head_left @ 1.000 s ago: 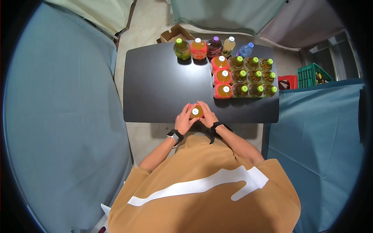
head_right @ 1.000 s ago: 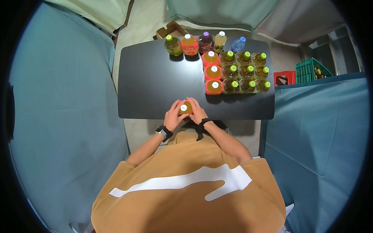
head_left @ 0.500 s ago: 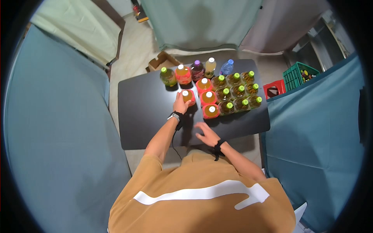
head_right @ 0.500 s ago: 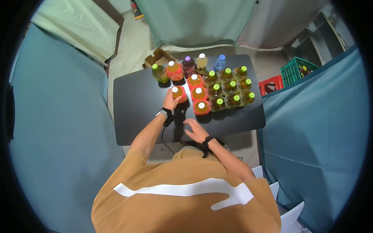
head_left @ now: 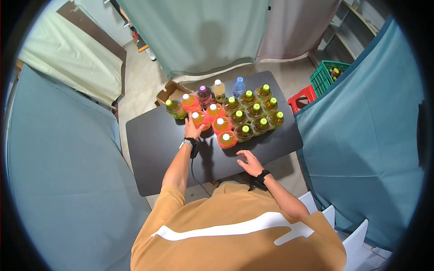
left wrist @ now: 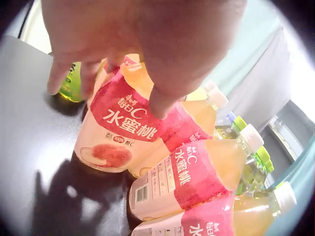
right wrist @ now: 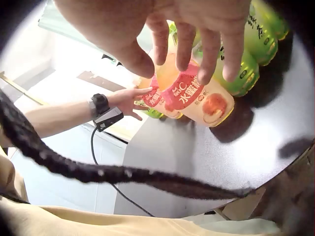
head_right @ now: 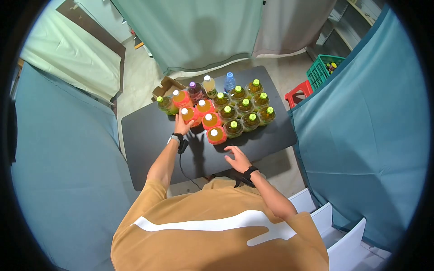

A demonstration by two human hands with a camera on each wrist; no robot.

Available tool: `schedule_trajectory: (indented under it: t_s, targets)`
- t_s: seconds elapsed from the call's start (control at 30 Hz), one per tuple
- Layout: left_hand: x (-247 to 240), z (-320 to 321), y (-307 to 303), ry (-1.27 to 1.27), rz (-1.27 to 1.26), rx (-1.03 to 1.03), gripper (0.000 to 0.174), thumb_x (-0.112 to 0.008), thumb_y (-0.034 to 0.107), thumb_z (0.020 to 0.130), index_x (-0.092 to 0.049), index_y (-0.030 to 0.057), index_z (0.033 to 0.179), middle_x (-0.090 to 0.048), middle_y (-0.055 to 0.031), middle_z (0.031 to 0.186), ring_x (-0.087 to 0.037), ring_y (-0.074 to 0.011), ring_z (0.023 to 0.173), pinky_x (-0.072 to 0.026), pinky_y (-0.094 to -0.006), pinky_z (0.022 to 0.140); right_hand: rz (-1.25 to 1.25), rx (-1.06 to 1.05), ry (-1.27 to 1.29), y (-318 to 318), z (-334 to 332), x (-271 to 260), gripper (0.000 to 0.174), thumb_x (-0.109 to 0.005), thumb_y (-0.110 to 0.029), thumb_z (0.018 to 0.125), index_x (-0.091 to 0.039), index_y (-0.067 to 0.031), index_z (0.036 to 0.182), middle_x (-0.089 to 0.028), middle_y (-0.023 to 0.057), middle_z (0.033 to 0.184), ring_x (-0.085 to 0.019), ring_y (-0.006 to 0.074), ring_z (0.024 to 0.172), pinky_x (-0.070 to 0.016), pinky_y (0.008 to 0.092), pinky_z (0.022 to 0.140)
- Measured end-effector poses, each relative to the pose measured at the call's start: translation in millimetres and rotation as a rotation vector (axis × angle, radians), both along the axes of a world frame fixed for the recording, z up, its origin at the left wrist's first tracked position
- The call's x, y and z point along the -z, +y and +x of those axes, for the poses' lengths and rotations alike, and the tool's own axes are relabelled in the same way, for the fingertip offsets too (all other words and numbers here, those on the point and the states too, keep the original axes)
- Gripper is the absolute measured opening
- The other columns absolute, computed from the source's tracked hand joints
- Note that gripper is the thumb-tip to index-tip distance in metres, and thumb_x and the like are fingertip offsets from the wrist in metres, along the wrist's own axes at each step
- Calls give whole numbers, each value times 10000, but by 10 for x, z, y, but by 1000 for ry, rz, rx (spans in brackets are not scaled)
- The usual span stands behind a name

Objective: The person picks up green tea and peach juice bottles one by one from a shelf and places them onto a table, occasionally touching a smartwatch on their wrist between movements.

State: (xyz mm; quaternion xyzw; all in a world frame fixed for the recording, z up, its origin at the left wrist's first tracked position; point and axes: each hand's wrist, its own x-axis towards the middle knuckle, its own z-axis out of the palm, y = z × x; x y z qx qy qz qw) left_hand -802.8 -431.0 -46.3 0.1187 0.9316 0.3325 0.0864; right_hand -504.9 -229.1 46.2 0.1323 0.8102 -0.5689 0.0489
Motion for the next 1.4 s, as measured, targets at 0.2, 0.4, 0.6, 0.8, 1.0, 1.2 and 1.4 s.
schedule_trajectory:
  t_s: [0.2,0.4,0.6,0.8,1.0,1.2,1.4]
  targets:
    - [223,1038,-190,37,169,-133,824,-813,262,780,-382,38,1445,-521,-262,1314,-535,-421,1182,-444,-488,1018,-37,-161,2,106,-3,-44,356,-675,-203,930,-573,-113,1259,-591,85,1234,-616,241,1115,-484,378,959]
    - [286,2650,-495,-843,344,-18,449,-718,274,913,-573,22,1256,-677,-114,1090,-626,-199,1030,-497,-355,941,-99,-294,8,279,-50,55,332,-689,-196,925,-595,-89,1225,-636,87,1192,-637,230,1060,-507,361,919]
    - [656,4133,-823,-618,378,-335,249,-685,261,884,-688,62,1033,-724,-81,944,-668,-169,883,-538,-333,843,-223,-639,-203,72,215,342,198,-666,-148,958,-625,-56,1128,-674,24,992,-636,112,922,-520,288,836]
    - [-235,5053,-700,-542,472,-714,352,-674,307,927,-645,33,1146,-721,-103,1002,-678,-210,911,-539,-354,822,-246,-1318,-351,-522,617,357,191,-636,-176,962,-621,-36,1091,-682,35,941,-659,119,866,-522,301,804]
    - [-337,5923,-606,-301,594,-1018,331,-669,293,944,-640,48,1165,-714,-95,1039,-667,-191,965,-520,-337,874,-165,-1743,-278,-1128,835,145,187,-634,-188,963,-617,-47,1086,-691,47,974,-677,137,879,-521,295,812]
    - [-990,6791,-363,-218,667,-1335,321,-656,267,955,-632,51,1191,-698,-95,1089,-663,-191,971,-531,-340,860,-113,-2010,-296,-1671,1399,128,168,-636,-137,960,-624,-39,1096,-689,37,988,-654,127,888,-526,298,804]
    - [-801,7969,-13,15,560,-1641,356,-673,304,920,-639,62,1179,-719,-140,1074,-701,-258,946,-545,-370,844,-111,-2340,-346,-2072,2256,-63,141,-649,-115,965,-622,-54,1088,-676,29,1024,-634,123,929,-518,293,847]
